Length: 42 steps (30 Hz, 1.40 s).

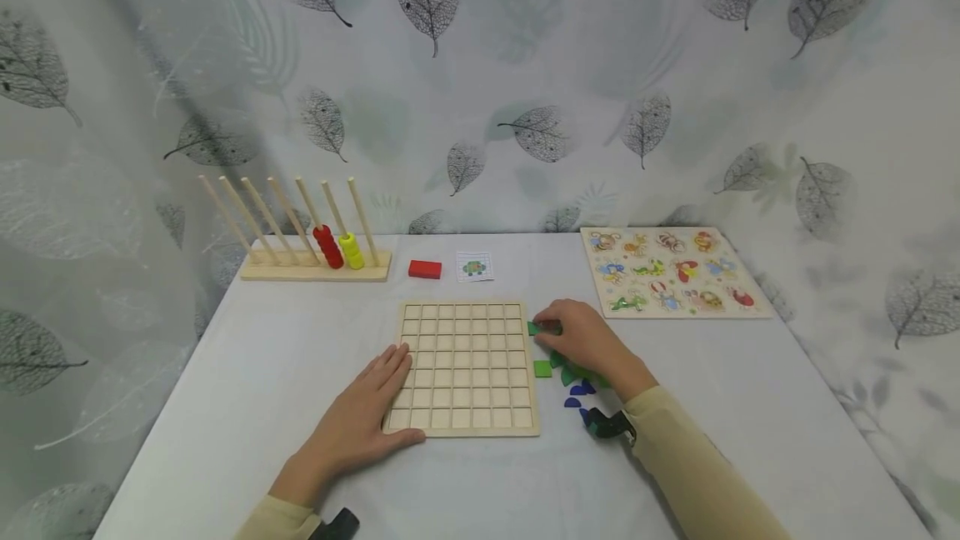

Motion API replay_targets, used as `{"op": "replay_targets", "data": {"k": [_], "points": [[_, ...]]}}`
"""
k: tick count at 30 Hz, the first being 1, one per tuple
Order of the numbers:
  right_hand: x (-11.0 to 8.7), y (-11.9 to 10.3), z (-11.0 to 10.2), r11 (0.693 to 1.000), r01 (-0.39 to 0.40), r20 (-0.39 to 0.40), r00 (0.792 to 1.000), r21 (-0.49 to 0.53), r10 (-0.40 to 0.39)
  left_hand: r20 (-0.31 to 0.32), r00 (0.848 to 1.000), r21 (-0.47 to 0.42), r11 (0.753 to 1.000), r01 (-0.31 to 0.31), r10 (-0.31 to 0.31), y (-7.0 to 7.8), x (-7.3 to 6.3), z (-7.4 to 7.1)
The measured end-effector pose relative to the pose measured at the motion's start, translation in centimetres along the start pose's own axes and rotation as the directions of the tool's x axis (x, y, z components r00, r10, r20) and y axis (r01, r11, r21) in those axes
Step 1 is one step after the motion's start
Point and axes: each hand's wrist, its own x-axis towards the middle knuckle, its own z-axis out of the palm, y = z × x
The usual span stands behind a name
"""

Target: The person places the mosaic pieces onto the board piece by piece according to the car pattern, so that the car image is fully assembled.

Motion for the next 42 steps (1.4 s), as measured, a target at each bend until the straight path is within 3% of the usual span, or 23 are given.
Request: {"op": "replay_targets", "data": {"k": [7, 14, 34, 42], "points": [[0.34, 0.14, 0.24, 1.0, -0.02, 0.008, 1.0, -0.014, 0.02, 0.023, 0.999, -0.021, 0.999, 0.029, -0.029, -0.08, 0.0, 0.06], [0.07, -0.03, -0.31, 0.999, -0.033, 0.027, 0.999, -0.039, 0.034, 0.004, 1.0, -0.032, 0.999, 0.022, -0.022, -0.15, -0.08, 0.07], [0.41, -0.22, 0.25, 0.987, -0.027, -0.061, 0.998, -0.158, 0.018, -0.014, 1.0, -0.015, 1.0, 0.012, -0.012, -0.09, -0.06, 0.15], [0.28, -0.3, 0.06, 0.993, -0.033, -0.048, 0.998, -0.11, 0.027, 0.046, 0.998, -0.048, 0.998, 0.051, -0.049, -0.24, 0.0, 0.16]]}}
